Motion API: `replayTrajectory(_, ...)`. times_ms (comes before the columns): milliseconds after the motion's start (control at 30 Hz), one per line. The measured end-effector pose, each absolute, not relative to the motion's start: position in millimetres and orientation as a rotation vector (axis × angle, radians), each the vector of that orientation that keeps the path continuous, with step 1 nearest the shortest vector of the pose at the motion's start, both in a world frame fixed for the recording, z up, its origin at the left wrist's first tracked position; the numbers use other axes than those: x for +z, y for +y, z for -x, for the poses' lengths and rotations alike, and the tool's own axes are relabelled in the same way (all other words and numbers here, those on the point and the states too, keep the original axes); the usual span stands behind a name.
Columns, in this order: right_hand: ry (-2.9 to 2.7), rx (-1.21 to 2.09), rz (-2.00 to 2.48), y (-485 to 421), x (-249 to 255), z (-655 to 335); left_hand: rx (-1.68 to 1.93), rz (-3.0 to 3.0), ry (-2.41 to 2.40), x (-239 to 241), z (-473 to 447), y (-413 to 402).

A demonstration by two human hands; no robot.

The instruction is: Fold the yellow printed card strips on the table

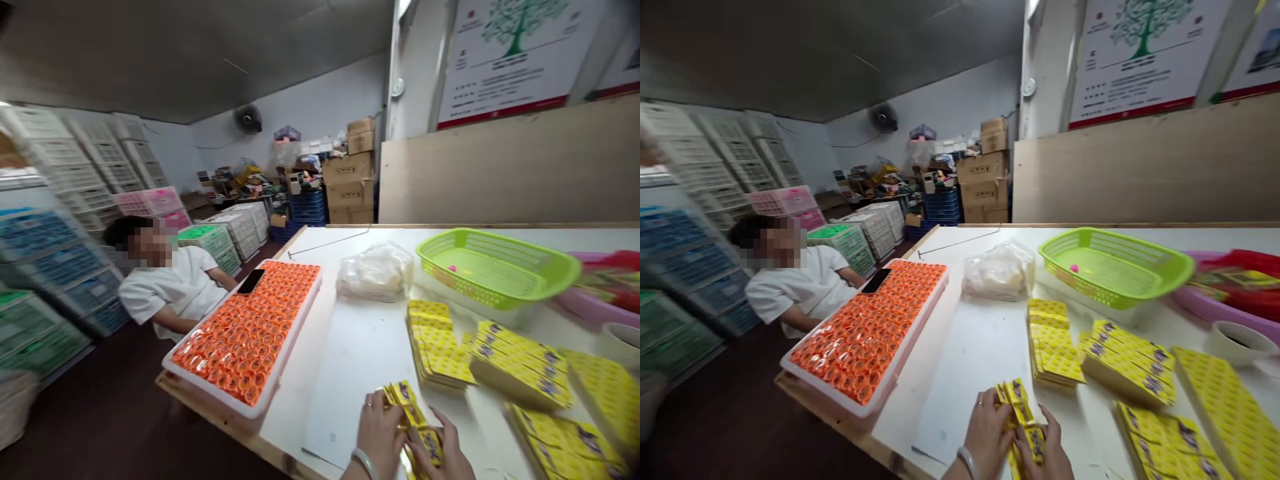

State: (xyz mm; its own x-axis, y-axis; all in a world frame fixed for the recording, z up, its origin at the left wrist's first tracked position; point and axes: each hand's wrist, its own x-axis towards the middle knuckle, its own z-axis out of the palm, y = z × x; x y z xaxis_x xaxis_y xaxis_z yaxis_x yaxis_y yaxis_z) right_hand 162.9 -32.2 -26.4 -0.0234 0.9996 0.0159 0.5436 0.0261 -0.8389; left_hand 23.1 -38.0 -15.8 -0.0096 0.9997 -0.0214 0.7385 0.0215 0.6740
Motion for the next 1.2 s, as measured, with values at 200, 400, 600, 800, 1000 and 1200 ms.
replayTrajectory(200,-1.334,0.971,1.610,-43.8,-4.2,-157.3,0.546,-2.023,1.943,-19.9,-25.8,-40.9)
replayTrajectory(400,-1.679,0.909,1.538,-41.3,-14.0,-164.2,0.727,-2.272,2.022,-28.9,-27.9,-42.1)
replayTrajectory(600,-1.961,0.732,1.424,-45.1,-18.1,-162.8,0.776,-2.391,2.023,-24.0,-28.5,-44.4)
replayTrajectory(800,-2.187,0.581,1.405,-51.1,-25.1,-171.1,0.754,-2.481,1.895,-25.1,-25.1,-49.0)
replayTrajectory(1000,-2.306,0.406,1.525,-55.9,-18.0,-167.3,0.762,-2.422,1.837,-18.2,-23.8,-51.1)
replayTrajectory(1200,-2.426,0.307,1.566,-56.7,-7.4,-161.7,0.751,-2.328,1.820,-11.7,-25.2,-53.0)
